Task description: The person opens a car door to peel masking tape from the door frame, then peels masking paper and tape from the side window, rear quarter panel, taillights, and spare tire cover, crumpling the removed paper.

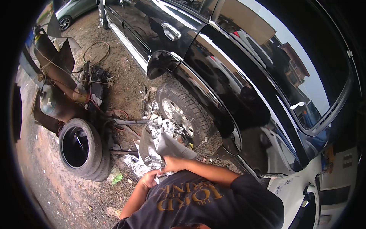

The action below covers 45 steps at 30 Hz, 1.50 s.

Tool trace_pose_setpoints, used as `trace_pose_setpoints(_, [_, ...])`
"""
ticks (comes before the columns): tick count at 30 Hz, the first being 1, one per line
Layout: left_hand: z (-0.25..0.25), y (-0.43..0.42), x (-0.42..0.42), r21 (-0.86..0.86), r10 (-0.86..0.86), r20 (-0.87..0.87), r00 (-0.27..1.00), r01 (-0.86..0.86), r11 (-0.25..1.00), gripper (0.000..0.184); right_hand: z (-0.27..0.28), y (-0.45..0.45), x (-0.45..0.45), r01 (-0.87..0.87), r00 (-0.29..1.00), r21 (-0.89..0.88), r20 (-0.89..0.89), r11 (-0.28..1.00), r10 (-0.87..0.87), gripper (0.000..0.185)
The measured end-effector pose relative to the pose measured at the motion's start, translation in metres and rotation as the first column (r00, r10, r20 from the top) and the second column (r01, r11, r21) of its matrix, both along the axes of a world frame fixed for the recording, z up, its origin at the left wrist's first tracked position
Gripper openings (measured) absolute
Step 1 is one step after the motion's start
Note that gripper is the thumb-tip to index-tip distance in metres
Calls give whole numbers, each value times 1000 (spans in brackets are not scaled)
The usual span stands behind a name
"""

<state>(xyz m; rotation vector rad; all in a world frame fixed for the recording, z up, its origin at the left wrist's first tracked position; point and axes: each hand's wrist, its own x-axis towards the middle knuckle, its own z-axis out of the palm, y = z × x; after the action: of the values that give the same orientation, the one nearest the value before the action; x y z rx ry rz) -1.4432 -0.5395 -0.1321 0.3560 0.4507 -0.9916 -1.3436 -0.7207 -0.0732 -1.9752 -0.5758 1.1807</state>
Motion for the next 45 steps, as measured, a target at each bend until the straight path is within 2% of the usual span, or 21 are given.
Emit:
trace_pose_setpoints(1, [-23, 2, -5, -21, 20, 36, 999, -19, 1000, 40, 2, -4, 0, 56, 998, 198, -2, 979, -56, 70])
trace_pose_setpoints(4, [0, 9, 3, -263, 220, 52, 974, -199, 944, 62, -23, -13, -2, 251, 963, 407, -17, 878, -268, 66])
trace_pose_setpoints(5, [-5, 10, 3, -221, 246, 128, 961, -214, 951, 70, -7, -13, -3, 303, 910, 436, 132, 847, -393, 57])
trace_pose_setpoints(7, [-18, 9, 7, -127, 289, 240, 927, -265, 956, 69, -23, -27, -1, 496, 834, 355, 61, 792, -549, 43])
trace_pose_setpoints(8, [7, 8, 18, -48, 419, 300, 857, -425, 904, 63, -15, -35, 9, 616, 763, 244, 48, 749, -644, 39])
trace_pose_setpoints(10, [31, 17, 34, 55, 665, 330, 669, -717, 695, 47, -41, -60, 25, 853, 463, 342, -148, 394, -874, 36])
trace_pose_setpoints(12, [1, 37, 36, 241, 741, 446, 502, -865, 441, 41, -1, -66, 47, 978, 70, 208, -399, -16, -914, 37])
trace_pose_setpoints(14, [-17, 50, 37, 308, 670, 508, 541, -841, 445, 39, -5, -75, 69, 906, 13, 348, -594, -242, -804, 41])
trace_pose_setpoints(15, [-9, 43, 40, 510, 471, 606, 641, -768, 389, 37, -5, -78, 78, 909, 81, 330, -739, -254, -668, 46])
trace_pose_setpoints(16, [-13, 33, 38, 533, 286, 694, 660, -739, 413, 49, -6, -77, 81, 897, 35, 312, -756, -313, -654, 45])
trace_pose_setpoints(18, [21, -8, 44, 515, 101, 808, 580, -780, 355, 67, -22, -70, 78, 921, 82, 283, -812, -267, -578, 41])
trace_pose_setpoints(20, [-20, -23, 56, 489, -36, 856, 516, -786, 378, 82, -40, -51, 57, 978, 124, 192, -846, -80, -518, 39])
trace_pose_setpoints(22, [-8, -26, 72, 524, 66, 757, 650, -664, 534, 78, -39, -32, 18, 958, 278, 204, -835, 201, -475, 48])
trace_pose_setpoints(24, [28, -29, 89, 334, 114, 860, 498, -717, 612, 68, -39, -28, 1, 917, 27, -122, -931, 379, -364, 47])
trace_pose_setpoints(25, [34, -30, 95, 273, 128, 844, 520, -623, 733, 61, -30, -36, 1, 693, 702, 325, -509, 644, -498, 47])
trace_pose_setpoints(29, [68, -46, 99, 432, -106, 736, 668, -343, 834, 30, -101, -75, -3, 809, 464, 292, -850, 510, -248, 46])
trace_pose_setpoints(37, [70, -57, 101, 629, -162, 679, 716, -454, 632, 32, -81, -61, -7, 914, 176, 86, -964, 396, -197, 46])
trace_pose_setpoints(40, [30, -44, 116, 681, -23, 612, 791, -512, 524, 45, -56, -66, -9, 952, -29, -103, -968, 290, -248, 46])
trace_pose_setpoints(41, [37, -24, 126, 785, 33, 517, 855, -489, 380, 51, -75, -98, -15, 920, 202, 188, -979, 345, -6, 46])
trace_pose_setpoints(43, [4, 40, 141, 749, 192, 573, 797, -604, 271, 53, -73, -138, -23, 948, 267, 147, -853, 284, -448, 43])
trace_pose_setpoints(45, [-32, 105, 146, 767, 253, 563, 787, -612, 196, 67, -77, -183, -50, 924, 308, -25, -544, 381, -781, 42])
